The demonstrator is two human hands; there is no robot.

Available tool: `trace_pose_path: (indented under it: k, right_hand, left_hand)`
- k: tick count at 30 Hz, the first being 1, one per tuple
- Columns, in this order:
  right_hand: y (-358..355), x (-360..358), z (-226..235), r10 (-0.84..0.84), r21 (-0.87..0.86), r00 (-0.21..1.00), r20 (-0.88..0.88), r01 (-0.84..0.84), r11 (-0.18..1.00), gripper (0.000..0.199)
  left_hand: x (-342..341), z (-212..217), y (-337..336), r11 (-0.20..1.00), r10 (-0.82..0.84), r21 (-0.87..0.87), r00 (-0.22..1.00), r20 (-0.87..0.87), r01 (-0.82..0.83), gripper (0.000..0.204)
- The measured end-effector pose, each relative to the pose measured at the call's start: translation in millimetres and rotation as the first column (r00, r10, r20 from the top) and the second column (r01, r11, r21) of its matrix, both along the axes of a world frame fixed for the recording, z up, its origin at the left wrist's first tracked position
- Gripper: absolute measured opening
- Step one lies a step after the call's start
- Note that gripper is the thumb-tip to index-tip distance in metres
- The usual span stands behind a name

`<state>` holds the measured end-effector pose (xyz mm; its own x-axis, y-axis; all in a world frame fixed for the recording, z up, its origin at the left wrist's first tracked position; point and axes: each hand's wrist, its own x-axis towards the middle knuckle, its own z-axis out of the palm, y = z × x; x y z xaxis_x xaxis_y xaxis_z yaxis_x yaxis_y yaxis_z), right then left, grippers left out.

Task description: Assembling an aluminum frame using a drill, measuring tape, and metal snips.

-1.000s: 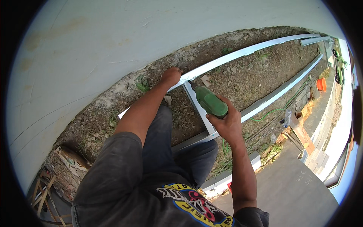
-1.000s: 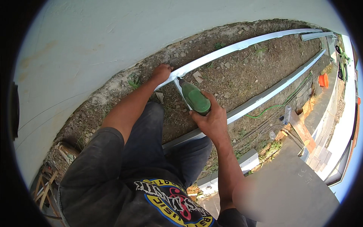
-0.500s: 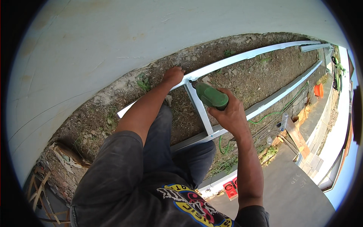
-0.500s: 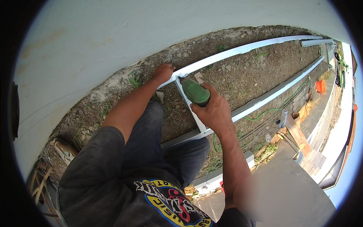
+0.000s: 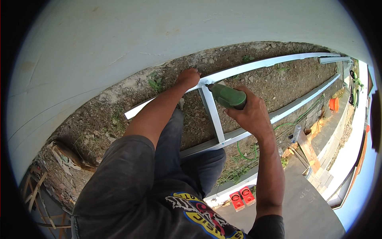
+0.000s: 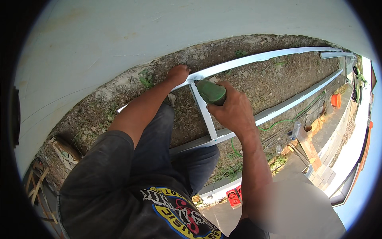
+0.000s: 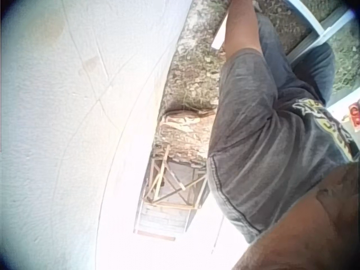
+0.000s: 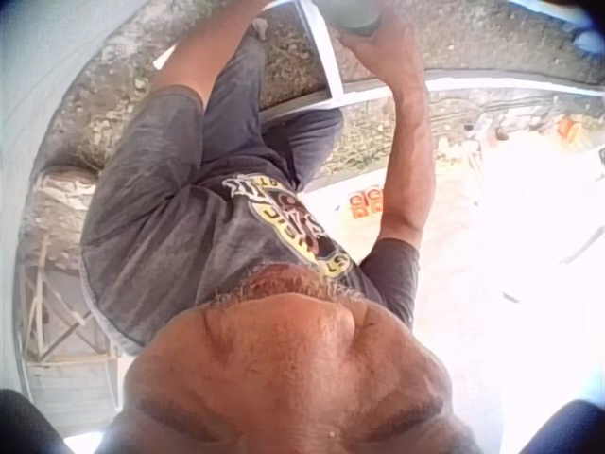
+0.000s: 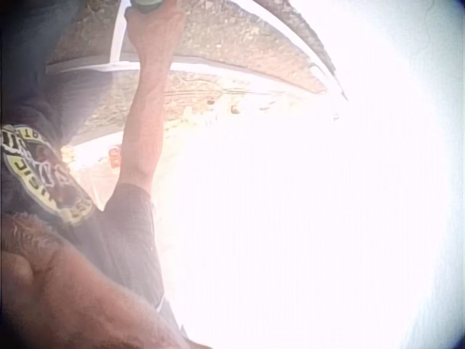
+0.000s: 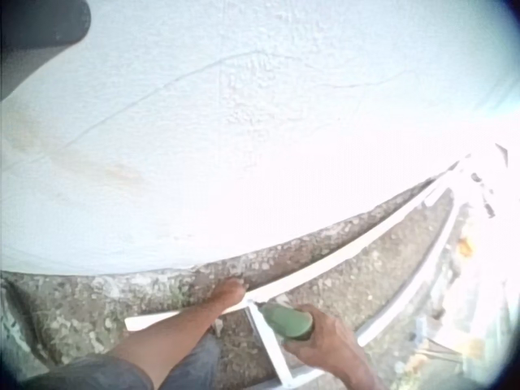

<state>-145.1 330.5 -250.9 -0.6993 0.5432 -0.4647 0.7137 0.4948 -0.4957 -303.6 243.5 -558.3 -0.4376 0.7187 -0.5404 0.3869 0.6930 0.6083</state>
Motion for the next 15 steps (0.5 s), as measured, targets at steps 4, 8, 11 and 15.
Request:
trace_pose_path:
  k: [4, 8, 11, 15]
  right_hand:
    - [0, 5, -3, -0.017, 0.002, 0.999, -0.042, 0.017, 1.0, 0.053]
    - [0, 6, -3, -0.017, 0.01, 0.999, -0.039, 0.017, 1.0, 0.053]
    - [0, 2, -1, -0.019, 0.006, 1.0, -0.025, 0.019, 1.0, 0.053]
    - [2, -9, 2, -0.016, 0.017, 0.999, 0.031, 0.015, 1.0, 0.051]
  left_hand:
    - [2, -1, -2, 1.0, 0.024, 0.013, 1.0, 0.019, -0.024, 0.039]
    - [1, -1, -3, 0.998, 0.021, 0.058, 1.0, -0.017, -0.02, 0.039]
    - [1, 0, -1, 1.0, 0.01, 0.011, 1.0, 0.007, -0.011, 0.039]
    - [1, 0, -2, 0.999, 0.014, 0.033, 1.0, 0.005, -0.014, 0.039]
